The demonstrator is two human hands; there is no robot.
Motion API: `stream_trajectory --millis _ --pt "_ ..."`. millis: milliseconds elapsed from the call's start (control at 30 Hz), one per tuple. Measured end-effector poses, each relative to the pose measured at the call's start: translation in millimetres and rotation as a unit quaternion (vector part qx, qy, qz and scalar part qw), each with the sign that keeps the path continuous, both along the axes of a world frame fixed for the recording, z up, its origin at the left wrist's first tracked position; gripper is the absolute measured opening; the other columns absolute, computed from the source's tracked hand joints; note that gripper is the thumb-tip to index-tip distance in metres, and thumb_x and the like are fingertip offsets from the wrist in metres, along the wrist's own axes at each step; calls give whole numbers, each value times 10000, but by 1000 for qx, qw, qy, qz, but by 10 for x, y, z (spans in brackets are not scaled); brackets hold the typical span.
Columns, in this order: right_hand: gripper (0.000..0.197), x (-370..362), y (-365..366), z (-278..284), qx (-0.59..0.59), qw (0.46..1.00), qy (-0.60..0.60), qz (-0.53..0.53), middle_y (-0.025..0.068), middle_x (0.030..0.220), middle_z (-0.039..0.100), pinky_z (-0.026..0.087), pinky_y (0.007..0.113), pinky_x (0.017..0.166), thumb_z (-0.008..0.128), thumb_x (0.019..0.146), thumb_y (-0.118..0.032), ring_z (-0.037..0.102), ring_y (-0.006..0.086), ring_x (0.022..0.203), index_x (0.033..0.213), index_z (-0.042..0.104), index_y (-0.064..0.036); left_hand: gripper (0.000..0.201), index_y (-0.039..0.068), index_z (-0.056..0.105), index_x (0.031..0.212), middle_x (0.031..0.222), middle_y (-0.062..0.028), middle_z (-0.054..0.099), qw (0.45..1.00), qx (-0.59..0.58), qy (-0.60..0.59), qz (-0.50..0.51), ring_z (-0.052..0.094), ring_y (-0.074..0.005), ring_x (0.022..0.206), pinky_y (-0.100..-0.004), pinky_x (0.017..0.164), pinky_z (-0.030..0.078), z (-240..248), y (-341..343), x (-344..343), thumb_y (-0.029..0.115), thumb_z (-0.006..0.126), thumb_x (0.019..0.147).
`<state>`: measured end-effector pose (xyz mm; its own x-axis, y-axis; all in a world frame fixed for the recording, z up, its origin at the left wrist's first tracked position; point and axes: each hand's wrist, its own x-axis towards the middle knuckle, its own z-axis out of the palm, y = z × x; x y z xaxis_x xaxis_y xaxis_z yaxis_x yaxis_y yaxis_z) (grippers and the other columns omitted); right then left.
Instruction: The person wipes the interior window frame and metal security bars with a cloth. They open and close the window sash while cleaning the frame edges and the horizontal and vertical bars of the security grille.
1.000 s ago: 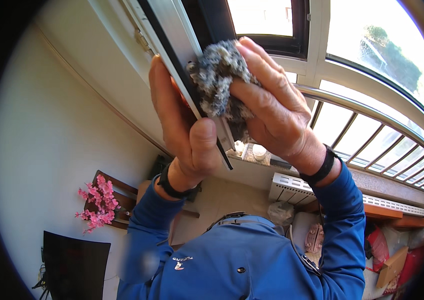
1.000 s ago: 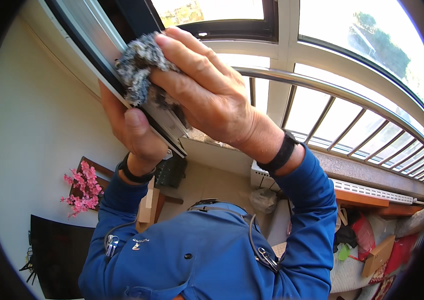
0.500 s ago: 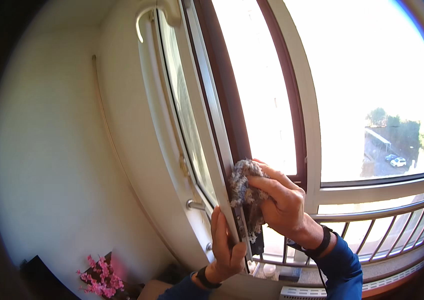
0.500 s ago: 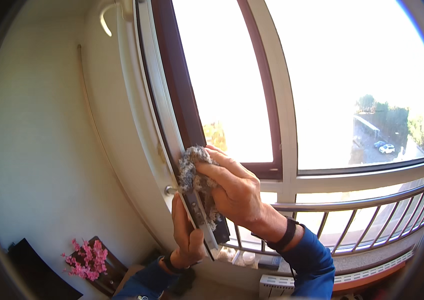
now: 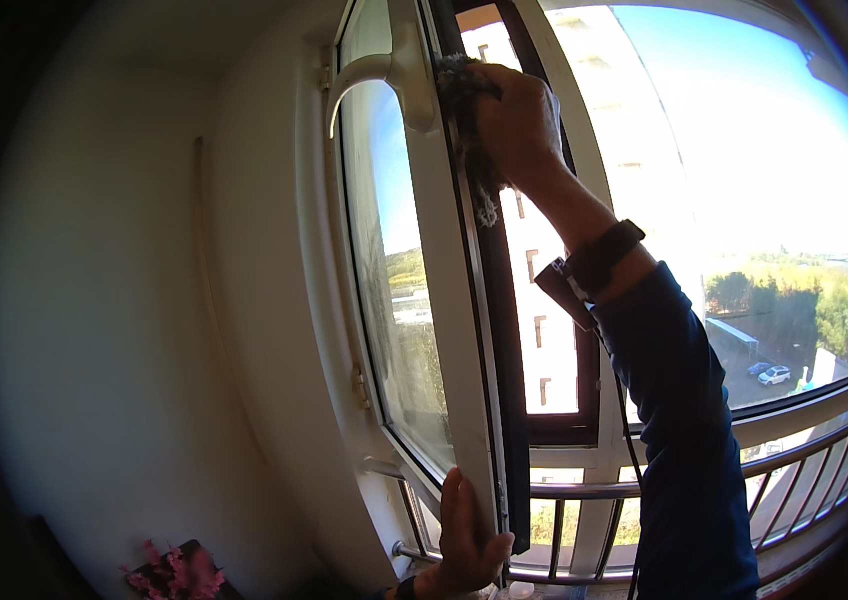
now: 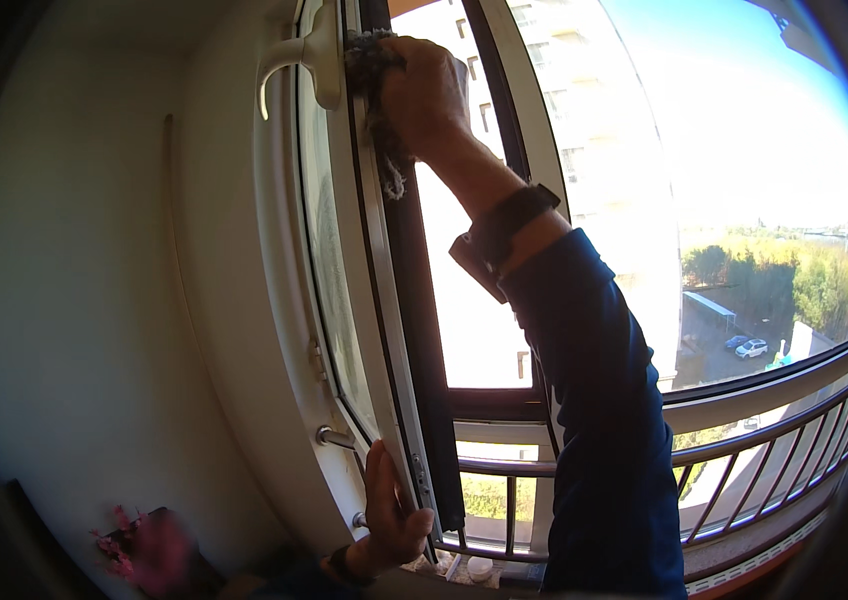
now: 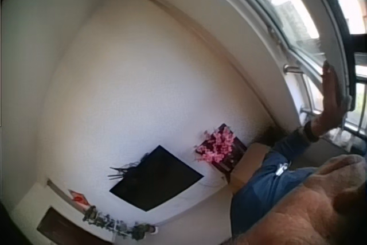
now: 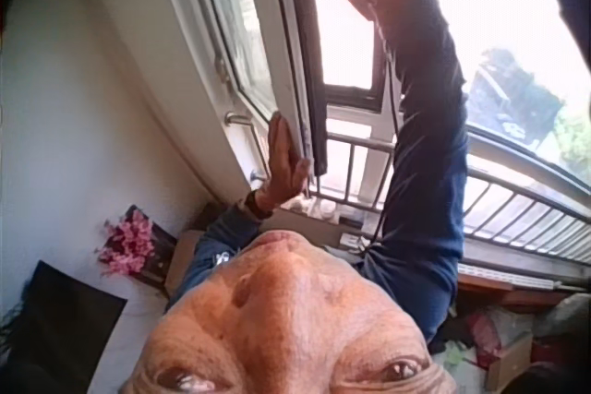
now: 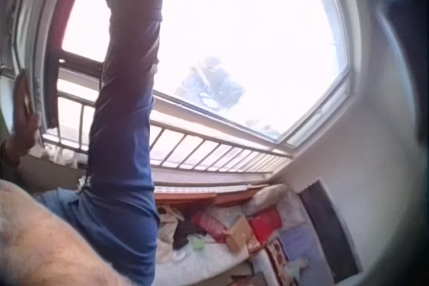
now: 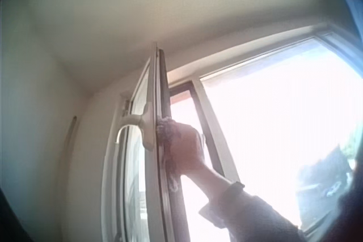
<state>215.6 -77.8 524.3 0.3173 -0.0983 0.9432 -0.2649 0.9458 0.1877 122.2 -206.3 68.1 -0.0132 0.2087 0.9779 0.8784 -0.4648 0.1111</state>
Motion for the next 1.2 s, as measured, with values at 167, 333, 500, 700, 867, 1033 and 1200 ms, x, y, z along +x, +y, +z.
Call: stream_trajectory --millis 167,333,500,700,867,1033,1200 --pt "380 -57 153 922 7 994 28 -104 137 1027 814 600 352 865 621 898 -96 788 228 926 1241 784 -102 954 -178 115 1611 1708 -334 125 997 -1 -16 -71 202 -443 1593 -498 1291 188 -81 67 -39 439 600 1070" --pt "255 -38 161 1362 57 997 -29 -40 200 1081 759 605 408 815 669 909 -78 751 318 882 1148 745 -32 951 -208 223 1568 1639 -430 215 999 22 6 -30 282 -521 1548 -547 1265 262 -105 9 -54 437 661 1023" --pt "377 63 355 1208 58 993 -98 -26 134 1019 788 593 338 832 590 935 -81 755 181 907 1271 748 -19 805 -157 380 1533 1608 -395 339 1000 25 10 -15 345 -542 1513 -542 1258 297 -100 13 -44 284 722 952" --pt "320 10 188 1591 109 989 -18 -99 141 1007 787 587 359 839 595 972 -110 754 197 919 1229 749 -1 888 -202 276 1570 1645 -426 255 999 2 32 -27 260 -551 1554 -529 1287 217 -128 49 -79 284 702 961" --pt "351 210 324 575 51 980 -102 -160 177 1001 790 600 376 844 572 913 -46 773 263 899 1212 755 -21 898 -204 275 1568 1634 -434 260 998 32 42 -44 267 -563 1544 -539 1281 231 -150 109 -116 259 721 941" --pt "402 231 169 -601 70 992 -83 -66 232 1118 774 625 378 881 543 857 36 791 306 973 1211 734 33 770 -178 358 1530 1593 -392 354 998 48 42 17 370 -513 1498 -524 1253 301 -138 143 -69 278 652 984" --pt "325 352 183 -1677 104 982 -140 -71 251 1322 706 619 406 994 618 892 139 723 398 1180 1184 729 52 954 -184 274 1565 1625 -436 262 998 21 60 25 291 -554 1539 -573 1262 262 -147 74 -106 374 744 951"
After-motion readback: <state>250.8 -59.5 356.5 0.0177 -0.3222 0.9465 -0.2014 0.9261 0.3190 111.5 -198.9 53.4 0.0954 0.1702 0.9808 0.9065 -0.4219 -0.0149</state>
